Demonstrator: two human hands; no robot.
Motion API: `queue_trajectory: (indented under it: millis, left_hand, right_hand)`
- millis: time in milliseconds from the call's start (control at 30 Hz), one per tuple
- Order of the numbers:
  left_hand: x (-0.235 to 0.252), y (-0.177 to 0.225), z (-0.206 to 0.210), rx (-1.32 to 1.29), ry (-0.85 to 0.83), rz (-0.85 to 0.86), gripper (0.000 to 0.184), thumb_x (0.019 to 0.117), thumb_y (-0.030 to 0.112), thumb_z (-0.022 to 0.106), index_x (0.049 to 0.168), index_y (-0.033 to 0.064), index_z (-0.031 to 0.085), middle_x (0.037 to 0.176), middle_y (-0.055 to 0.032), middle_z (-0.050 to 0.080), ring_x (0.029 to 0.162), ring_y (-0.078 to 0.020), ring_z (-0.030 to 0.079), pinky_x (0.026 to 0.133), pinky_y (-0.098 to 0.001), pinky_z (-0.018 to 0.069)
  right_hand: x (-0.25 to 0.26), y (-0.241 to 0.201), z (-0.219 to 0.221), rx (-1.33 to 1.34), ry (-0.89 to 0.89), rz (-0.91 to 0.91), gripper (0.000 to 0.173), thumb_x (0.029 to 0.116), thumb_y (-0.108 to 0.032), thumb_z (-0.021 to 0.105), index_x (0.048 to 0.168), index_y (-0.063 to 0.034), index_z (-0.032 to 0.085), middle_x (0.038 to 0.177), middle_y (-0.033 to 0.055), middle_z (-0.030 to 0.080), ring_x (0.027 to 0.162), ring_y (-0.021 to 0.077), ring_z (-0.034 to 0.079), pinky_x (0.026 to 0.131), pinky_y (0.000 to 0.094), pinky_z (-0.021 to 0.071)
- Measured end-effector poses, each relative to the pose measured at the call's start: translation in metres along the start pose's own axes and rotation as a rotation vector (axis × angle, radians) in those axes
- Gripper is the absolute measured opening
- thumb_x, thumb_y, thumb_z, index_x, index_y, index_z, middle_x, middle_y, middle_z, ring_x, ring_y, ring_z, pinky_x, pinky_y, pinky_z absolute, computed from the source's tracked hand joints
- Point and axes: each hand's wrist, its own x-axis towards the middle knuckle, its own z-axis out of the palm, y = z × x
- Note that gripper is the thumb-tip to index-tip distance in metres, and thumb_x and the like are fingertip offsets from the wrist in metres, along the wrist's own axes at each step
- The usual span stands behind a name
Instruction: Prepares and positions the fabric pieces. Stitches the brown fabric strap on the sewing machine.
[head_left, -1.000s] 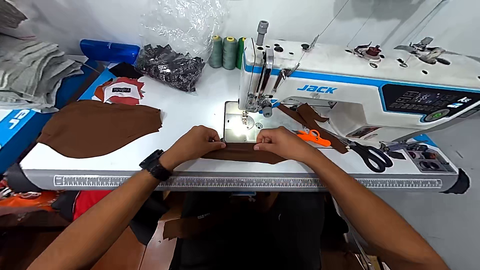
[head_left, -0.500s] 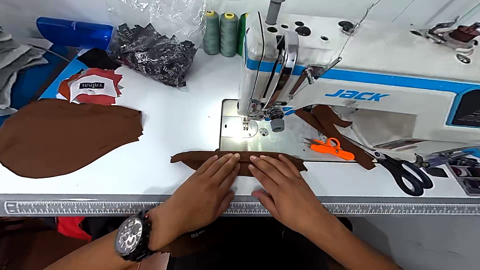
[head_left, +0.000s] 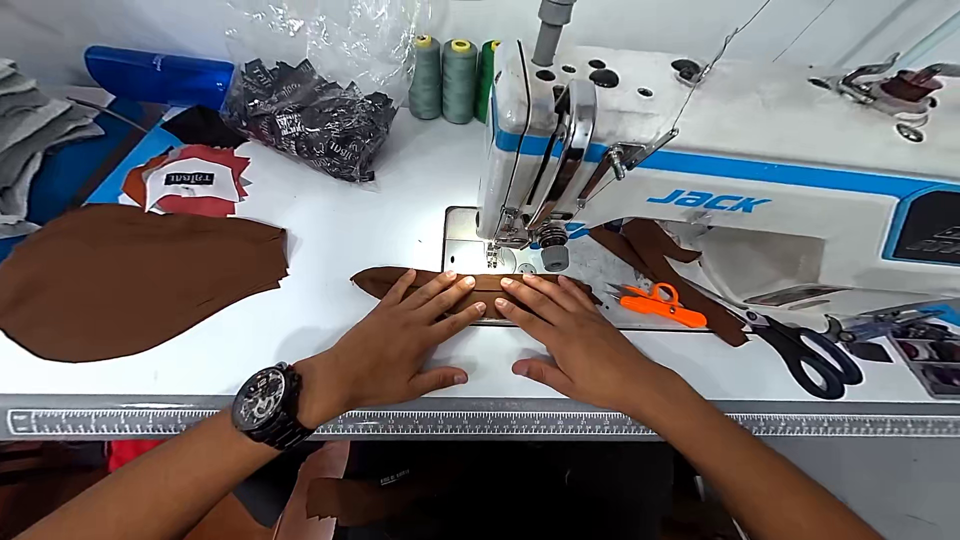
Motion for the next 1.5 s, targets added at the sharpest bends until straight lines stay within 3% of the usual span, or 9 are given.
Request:
queue_trajectory:
  millis: [333,667,1033,1267,1500]
  left_hand:
    - [0.004,0.003,0.0,0.044,0.012,-0.004,0.084,0.0938,0.08,0.027,0.157,0.0276,0.044,0.168,-0.0014,0.031,0.157,-0.0252,0.023,0.12,-0.0691,0.0192]
    - [0.006,0.004,0.001,0.04,-0.01,-0.01,0.088,0.093,0.082,0.023,0.16,0.0276,0.038,0.169,-0.0018,0.027,0.158,-0.026,0.02,0.119,-0.0717,0.0154]
    - [0.022,-0.014,0.0,0.025,-0.019,0.007,0.088,0.0927,0.081,0.027,0.161,0.0271,0.035,0.17,-0.0025,0.026,0.157,-0.0253,0.021,0.119,-0.0724,0.0157]
    - [0.03,-0.023,-0.002,0.022,0.005,-0.011,0.085,0.0936,0.079,0.028,0.16,0.0283,0.038,0.169,-0.0021,0.028,0.157,-0.0247,0.021,0.12,-0.0725,0.0136]
    - [0.032,-0.028,0.003,0.004,-0.008,0.004,0.082,0.0957,0.077,0.024,0.162,0.0289,0.034,0.171,0.0009,0.023,0.158,-0.0218,0.016,0.121,-0.0712,0.0131]
  right_hand:
    - [-0.004,-0.002,-0.002,-0.048,-0.055,0.016,0.086,0.0953,-0.078,0.031,0.161,-0.0232,0.038,0.17,0.0008,0.027,0.158,0.0243,0.018,0.124,0.0629,0.0163]
    - [-0.006,0.003,-0.002,-0.049,-0.077,0.019,0.087,0.0945,-0.08,0.028,0.162,-0.0265,0.034,0.172,-0.0036,0.021,0.159,0.0202,0.013,0.126,0.0597,0.0126]
    - [0.009,0.024,-0.004,-0.044,-0.098,0.025,0.087,0.0938,-0.081,0.028,0.161,-0.026,0.036,0.17,-0.0005,0.027,0.158,0.0239,0.018,0.124,0.0616,0.0163]
    - [0.021,0.035,-0.005,-0.025,-0.125,0.034,0.087,0.0935,-0.082,0.025,0.162,-0.0292,0.033,0.171,-0.005,0.024,0.159,0.0189,0.015,0.126,0.0596,0.0118]
    - [0.021,0.032,-0.003,-0.037,-0.094,0.061,0.086,0.0939,-0.082,0.025,0.161,-0.0295,0.036,0.169,-0.0016,0.03,0.158,0.0212,0.019,0.126,0.0589,0.0141]
